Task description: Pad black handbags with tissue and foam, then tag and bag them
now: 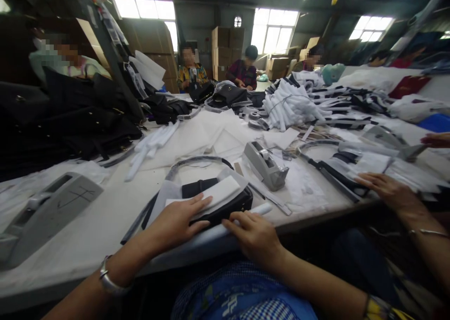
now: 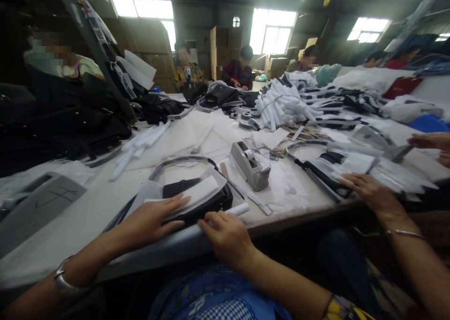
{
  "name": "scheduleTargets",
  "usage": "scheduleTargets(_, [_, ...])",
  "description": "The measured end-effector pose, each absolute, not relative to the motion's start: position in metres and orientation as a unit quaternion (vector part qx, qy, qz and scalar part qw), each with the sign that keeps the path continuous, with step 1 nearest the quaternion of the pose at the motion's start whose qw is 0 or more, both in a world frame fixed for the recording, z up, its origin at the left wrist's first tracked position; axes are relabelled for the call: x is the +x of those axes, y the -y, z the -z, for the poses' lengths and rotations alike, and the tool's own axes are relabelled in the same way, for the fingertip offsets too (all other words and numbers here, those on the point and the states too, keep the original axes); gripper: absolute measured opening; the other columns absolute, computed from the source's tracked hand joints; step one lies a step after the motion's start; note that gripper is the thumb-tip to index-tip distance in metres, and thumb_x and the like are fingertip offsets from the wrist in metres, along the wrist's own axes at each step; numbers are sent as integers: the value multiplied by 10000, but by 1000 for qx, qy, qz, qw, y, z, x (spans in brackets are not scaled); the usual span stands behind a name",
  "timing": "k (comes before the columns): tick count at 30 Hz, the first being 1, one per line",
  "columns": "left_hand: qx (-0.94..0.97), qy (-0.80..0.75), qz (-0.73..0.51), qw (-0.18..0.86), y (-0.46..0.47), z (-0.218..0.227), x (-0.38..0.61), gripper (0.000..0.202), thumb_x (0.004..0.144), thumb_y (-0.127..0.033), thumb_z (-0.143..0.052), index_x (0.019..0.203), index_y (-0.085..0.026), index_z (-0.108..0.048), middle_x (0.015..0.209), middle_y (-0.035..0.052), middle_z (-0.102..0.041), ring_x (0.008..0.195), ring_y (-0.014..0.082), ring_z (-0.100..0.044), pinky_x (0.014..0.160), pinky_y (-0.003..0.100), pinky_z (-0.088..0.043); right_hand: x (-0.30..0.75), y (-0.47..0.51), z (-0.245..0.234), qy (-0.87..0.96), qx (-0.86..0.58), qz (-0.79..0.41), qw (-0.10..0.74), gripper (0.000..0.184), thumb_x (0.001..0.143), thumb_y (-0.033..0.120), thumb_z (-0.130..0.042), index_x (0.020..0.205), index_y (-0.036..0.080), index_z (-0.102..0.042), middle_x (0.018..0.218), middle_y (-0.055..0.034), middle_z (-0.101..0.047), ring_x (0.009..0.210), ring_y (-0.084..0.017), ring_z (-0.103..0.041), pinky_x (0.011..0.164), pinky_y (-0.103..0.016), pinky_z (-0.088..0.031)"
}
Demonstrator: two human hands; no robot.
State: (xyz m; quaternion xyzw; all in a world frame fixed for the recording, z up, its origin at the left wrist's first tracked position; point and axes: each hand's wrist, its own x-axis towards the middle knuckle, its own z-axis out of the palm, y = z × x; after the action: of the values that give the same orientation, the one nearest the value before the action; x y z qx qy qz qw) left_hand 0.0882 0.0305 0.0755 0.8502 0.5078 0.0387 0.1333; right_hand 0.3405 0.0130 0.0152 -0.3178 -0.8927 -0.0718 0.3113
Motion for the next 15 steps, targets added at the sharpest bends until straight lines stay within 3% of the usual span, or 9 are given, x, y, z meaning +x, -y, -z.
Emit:
scheduleTargets(4, [841, -529, -34, 106, -23, -68, 93, 770, 829, -540, -667, 1479, -206, -425, 1496, 152, -467, 1332, 306, -506, 1071, 437, -456, 307, -22, 6, 851, -354, 83, 379, 201, 967, 188, -506, 922, 203, -701, 816, -29, -679, 645, -151, -574, 592, -298, -411])
scheduleTargets(7, [847, -528, -67, 22, -16, -47, 95, 816, 772, -357, -767, 1485, -187, -408, 1504, 178, -455, 1310, 323, -528, 1037, 440, -492, 302, -24, 17, 835, -347, 87, 417, 185, 975, 178, -524, 940, 192, -705, 829, -28, -706, 658, -144, -610, 603, -284, -442])
scheduleTargets(9, [853, -509, -102, -49, -11, -31, 97, 760, 787, -209, -738, 1476, -180, -419, 1487, 180, -477, 1284, 319, -552, 1028, 448, -501, 308, -24, 19, 838, -308, 85, 443, 191, 980, 152, -519, 1029, 174, -702, 924, -48, -738, 758, -150, -659, 689, -281, -497])
scheduleTargets(11, [854, -491, -132, -110, -9, -18, 98, 695, 822, -161, -690, 1466, -168, -431, 1463, 190, -501, 1259, 320, -570, 1025, 468, -503, 317, -25, 15, 853, -245, 78, 453, 211, 981, 132, -515, 1098, 157, -688, 1005, -60, -748, 890, -156, -681, 827, -296, -526])
scheduleTargets(15, [846, -480, -153, -173, -7, -2, 100, 553, 907, -158, -566, 1449, -155, -459, 1444, 209, -515, 1254, 322, -574, 1018, 479, -505, 335, -40, -3, 883, -236, 96, 393, 349, 987, 125, -502, 1315, 184, -605, 1248, -63, -692, 1213, -189, -595, 1143, -406, -387])
